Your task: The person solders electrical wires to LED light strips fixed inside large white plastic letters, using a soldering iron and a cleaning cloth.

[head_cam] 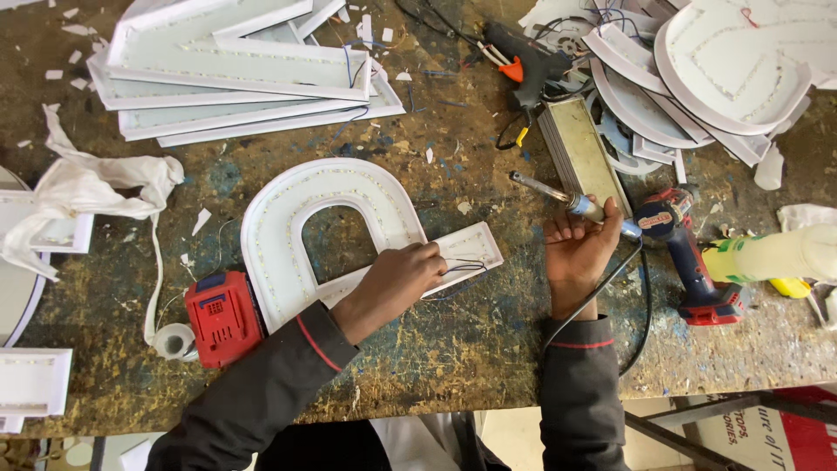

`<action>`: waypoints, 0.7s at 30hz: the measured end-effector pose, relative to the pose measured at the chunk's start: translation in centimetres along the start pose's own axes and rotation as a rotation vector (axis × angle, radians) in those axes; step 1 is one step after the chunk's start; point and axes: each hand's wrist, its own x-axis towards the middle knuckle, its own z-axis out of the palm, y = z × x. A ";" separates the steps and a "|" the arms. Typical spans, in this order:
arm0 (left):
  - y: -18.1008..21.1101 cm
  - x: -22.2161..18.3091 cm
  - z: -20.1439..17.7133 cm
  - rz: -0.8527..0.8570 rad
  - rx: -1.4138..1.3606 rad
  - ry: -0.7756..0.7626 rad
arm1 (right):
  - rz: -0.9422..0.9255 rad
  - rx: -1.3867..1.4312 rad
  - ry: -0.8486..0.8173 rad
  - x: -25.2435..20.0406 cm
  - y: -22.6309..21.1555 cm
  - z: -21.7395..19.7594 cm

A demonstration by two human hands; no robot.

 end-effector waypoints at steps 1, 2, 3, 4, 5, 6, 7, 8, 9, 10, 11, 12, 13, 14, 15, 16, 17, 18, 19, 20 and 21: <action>0.0 0.3 0.4 0.035 0.024 -0.028 | 0.001 -0.006 0.021 0.2 0.0 -0.6; -0.5 0.2 1.2 0.049 0.018 -0.039 | -0.009 -0.003 0.036 0.2 0.2 -0.7; -1.0 0.1 2.0 0.045 0.067 -0.096 | -0.014 0.004 0.034 0.2 0.3 -0.7; -1.6 0.4 2.8 0.040 0.118 -0.145 | -0.021 0.008 0.025 0.6 0.3 -0.6; -0.7 0.5 2.2 0.054 0.115 -0.148 | -0.034 0.009 0.033 0.5 0.2 -0.8; 0.1 0.6 1.5 0.090 0.253 -0.162 | -0.020 0.016 0.032 0.6 0.2 -0.9; 0.8 0.6 0.8 0.126 0.390 -0.175 | -0.006 0.023 0.031 0.6 0.3 -0.9; 0.6 0.8 0.9 0.126 0.387 -0.171 | -0.007 0.019 0.030 0.4 0.2 -0.8; 0.3 0.9 1.0 0.135 0.388 -0.215 | -0.002 0.025 0.036 0.2 0.2 -0.7; -0.1 1.0 1.0 0.140 0.392 -0.257 | 0.007 0.032 0.037 0.1 0.3 -0.4; 0.6 1.3 -0.1 0.135 0.393 -0.251 | 0.009 0.029 0.030 0.2 0.1 -0.3; 1.3 1.5 -1.2 0.130 0.371 -0.282 | 0.021 0.025 0.027 0.2 0.2 -0.4; 2.0 1.6 -2.3 0.125 0.349 -0.313 | 0.034 0.021 0.024 0.1 0.2 -0.4; 1.4 1.5 -2.2 0.120 0.351 -0.313 | 0.038 0.022 0.021 0.2 0.2 -0.4; 0.9 1.4 -2.2 0.154 0.336 -0.374 | 0.040 0.025 0.016 0.3 0.2 -0.4; 0.5 1.3 -2.0 0.191 0.317 -0.437 | 0.039 0.027 0.016 0.2 0.1 -0.6; 0.6 1.3 -2.3 0.190 0.316 -0.440 | 0.041 0.027 0.019 0.5 0.2 -0.8; 0.7 1.2 -2.5 0.215 0.284 -0.451 | 0.057 0.027 0.018 0.7 0.2 -1.1; 0.9 1.2 -2.8 0.240 0.251 -0.463 | 0.073 0.027 0.018 0.9 0.1 -1.5; 0.5 1.0 -2.3 0.242 0.253 -0.466 | 0.072 0.030 0.020 0.8 0.1 -1.5; 0.1 0.8 -1.8 0.240 0.211 -0.498 | 0.069 0.026 0.026 0.8 0.0 -1.4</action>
